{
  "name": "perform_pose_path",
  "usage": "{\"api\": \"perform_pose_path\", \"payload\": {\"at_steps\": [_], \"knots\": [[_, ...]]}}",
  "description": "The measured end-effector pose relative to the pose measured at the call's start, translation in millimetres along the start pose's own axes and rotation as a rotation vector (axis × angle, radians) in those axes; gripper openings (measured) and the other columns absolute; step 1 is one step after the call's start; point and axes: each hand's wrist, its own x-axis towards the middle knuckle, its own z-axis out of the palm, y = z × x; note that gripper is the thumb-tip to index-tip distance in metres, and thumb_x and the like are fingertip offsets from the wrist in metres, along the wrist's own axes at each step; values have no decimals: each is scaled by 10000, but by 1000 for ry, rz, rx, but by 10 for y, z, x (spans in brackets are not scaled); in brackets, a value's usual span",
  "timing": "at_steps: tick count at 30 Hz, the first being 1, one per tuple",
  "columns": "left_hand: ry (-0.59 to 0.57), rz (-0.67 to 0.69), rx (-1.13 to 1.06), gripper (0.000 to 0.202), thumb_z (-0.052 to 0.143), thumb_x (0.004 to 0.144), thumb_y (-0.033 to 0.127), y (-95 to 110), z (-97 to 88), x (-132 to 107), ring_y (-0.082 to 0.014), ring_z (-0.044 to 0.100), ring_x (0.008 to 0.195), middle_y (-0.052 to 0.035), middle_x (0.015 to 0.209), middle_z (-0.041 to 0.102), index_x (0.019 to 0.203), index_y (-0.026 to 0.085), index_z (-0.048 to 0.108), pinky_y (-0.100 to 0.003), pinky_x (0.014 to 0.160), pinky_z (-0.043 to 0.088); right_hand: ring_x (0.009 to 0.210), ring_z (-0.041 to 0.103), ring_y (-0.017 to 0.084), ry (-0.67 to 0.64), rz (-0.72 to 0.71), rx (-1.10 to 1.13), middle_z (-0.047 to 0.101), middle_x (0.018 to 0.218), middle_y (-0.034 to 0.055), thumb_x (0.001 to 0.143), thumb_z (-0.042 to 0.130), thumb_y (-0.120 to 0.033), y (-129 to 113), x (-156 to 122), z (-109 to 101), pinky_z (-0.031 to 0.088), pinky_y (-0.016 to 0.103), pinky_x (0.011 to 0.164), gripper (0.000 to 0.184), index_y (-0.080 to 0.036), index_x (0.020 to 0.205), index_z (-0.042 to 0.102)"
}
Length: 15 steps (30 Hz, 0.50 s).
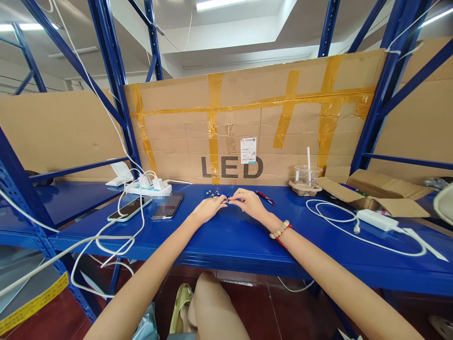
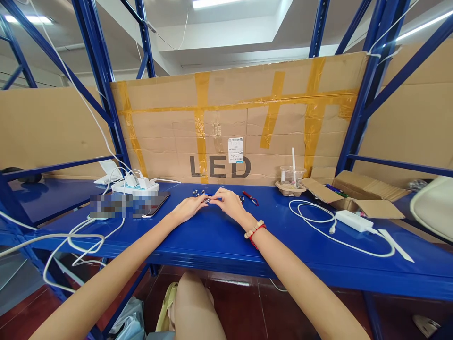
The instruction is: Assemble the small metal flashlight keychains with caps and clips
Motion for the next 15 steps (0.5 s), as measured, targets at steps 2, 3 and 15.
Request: {"api": "perform_pose_path", "payload": {"at_steps": [2, 3, 15], "knots": [[13, 16, -1, 279, 263, 930, 321, -5, 8, 3, -178, 603, 945, -75, 1066, 622, 1086, 169, 439, -280, 774, 464, 468, 482, 63, 7, 4, 11, 621, 805, 16, 791, 564, -380, 11, -4, 4, 377, 220, 497, 224, -200, 779, 696], [20, 28, 6, 273, 265, 930, 312, -7, 14, 3, -178, 599, 952, -75, 1067, 620, 1078, 171, 446, -286, 787, 460, 454, 478, 59, 7, 6, 17, 621, 809, 17, 790, 562, -393, 17, -6, 7, 375, 222, 489, 236, -199, 777, 695], [51, 61, 32, 265, 326, 916, 299, -16, 17, -29, -186, 609, 939, -72, 1060, 629, 1082, 177, 493, -299, 795, 476, 475, 498, 69, -21, 90, 29, 611, 732, 3, 738, 609, -391, -10, 40, 53, 306, 216, 455, 222, -193, 680, 691]]}}
